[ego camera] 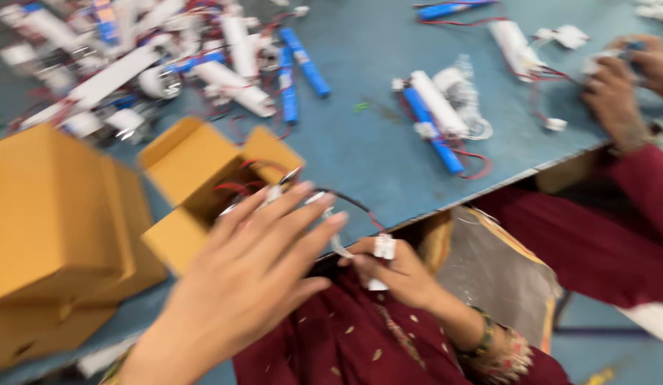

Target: The person assembles and packs small electronic lighting components into cardboard boxes. They place a plastic-wrapped bulb, a white plastic housing, and a blue cylindrical battery pack into each box, tuck the wires inside, and close the flaps. The process repeats for multiple units on a blue workbench.

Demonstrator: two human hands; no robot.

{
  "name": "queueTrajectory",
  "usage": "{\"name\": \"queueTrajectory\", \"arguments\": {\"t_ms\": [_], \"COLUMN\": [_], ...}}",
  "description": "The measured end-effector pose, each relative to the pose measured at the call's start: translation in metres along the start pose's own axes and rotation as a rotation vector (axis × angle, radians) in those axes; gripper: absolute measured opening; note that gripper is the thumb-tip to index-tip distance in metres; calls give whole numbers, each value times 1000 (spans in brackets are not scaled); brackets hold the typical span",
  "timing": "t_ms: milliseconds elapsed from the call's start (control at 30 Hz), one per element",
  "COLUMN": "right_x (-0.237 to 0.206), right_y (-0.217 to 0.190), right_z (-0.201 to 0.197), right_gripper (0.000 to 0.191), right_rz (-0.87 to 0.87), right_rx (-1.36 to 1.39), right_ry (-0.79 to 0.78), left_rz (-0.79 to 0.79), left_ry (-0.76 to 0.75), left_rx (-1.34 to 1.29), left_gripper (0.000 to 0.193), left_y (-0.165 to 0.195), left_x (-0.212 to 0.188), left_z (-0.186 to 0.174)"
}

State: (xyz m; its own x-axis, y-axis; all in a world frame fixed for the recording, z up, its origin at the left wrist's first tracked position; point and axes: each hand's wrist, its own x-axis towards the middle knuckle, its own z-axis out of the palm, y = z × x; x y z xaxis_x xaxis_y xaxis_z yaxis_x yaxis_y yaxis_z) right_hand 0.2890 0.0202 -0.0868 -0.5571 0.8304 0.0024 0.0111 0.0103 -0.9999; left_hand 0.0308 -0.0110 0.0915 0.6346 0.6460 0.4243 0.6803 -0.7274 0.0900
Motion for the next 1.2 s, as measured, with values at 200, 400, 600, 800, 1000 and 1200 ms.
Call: {"name": "queueTrajectory", "arguments": {"t_ms": [200, 400, 600, 800, 1000, 1200], "right_x": [-3, 0, 22, 44, 75, 105], "right_y": [-56, -102, -150, -152, -132, -140], "right_z": [-15, -24, -35, -43, -7, 52], "right_gripper": [18, 15, 18, 28, 45, 39], "right_rz": [-39, -107, -256, -416, -540, -795], "right_rx": [-198, -468, -833, -456, -119, -778], "right_ry": [-102, -96, 45, 46, 244, 335], "left_rz": [-5, 15, 110, -237, -505, -678], "left_ry": [9, 68, 56, 47, 138, 425], "left_rx": [-16, 54, 269, -357, -984, -1406], "left_gripper": [97, 98, 33, 19, 23, 26], "left_y": [4, -15, -46, -90, -104, -117], "left_x": [16, 17, 50, 39, 27, 9], "left_z": [-6, -11, -10, -43, -36, -15]}}
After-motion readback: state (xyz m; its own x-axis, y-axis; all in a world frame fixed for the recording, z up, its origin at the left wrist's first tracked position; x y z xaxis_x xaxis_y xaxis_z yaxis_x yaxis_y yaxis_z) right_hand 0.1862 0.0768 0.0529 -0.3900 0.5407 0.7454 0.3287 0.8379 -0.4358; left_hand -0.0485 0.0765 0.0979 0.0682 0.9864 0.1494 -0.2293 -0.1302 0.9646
